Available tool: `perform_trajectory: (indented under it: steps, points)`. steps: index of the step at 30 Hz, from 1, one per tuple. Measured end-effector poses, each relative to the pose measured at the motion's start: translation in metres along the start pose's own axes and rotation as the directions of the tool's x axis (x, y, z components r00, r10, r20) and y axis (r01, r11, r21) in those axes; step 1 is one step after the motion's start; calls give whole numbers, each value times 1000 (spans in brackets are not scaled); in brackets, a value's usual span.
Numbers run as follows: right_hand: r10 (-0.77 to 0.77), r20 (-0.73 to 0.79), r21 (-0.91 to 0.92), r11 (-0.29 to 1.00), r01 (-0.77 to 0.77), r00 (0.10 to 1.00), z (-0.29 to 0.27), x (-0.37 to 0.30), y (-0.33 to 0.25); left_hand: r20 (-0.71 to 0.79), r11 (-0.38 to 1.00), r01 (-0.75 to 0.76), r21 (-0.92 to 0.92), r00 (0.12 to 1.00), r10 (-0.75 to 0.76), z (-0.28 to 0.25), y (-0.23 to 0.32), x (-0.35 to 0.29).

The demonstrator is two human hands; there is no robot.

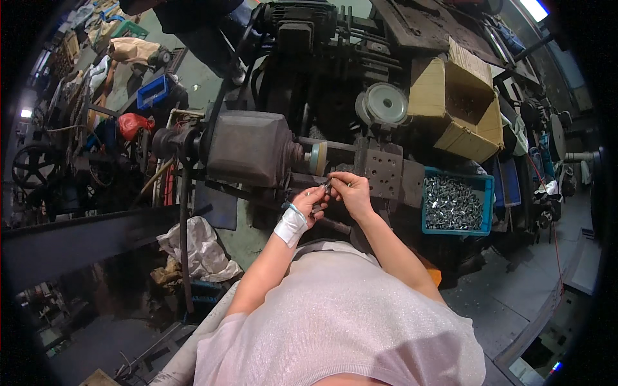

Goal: The person repeatedly picks up small metal parts from a blue bin and grinds them against a rotating bench grinder wheel. They hold each part with both hands, rotate it to grind different edges, and then place it back into the bin.

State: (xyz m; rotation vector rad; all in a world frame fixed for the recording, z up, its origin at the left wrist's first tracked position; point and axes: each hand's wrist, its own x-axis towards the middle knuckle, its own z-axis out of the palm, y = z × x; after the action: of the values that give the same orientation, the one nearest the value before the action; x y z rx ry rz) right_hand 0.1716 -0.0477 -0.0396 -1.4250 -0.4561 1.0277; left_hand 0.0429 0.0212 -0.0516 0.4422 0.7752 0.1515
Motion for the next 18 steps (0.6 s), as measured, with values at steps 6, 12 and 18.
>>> perform_trajectory:
  steps: [6, 12, 18]
  points:
    - [112, -200, -4, 993, -115, 973, 14, 5, 1, -102, 963, -114, 243, 985, 142, 2, -1, 6]
    - [42, -248, -178, 980, -88, 968, 20, 23, 4, -264, 930, -163, 329, 930, 256, 6, -1, 20]
    - [-31, -289, -251, 967, -45, 957, 20, 33, 23, -294, 906, -195, 375, 902, 315, 1, -5, 28]
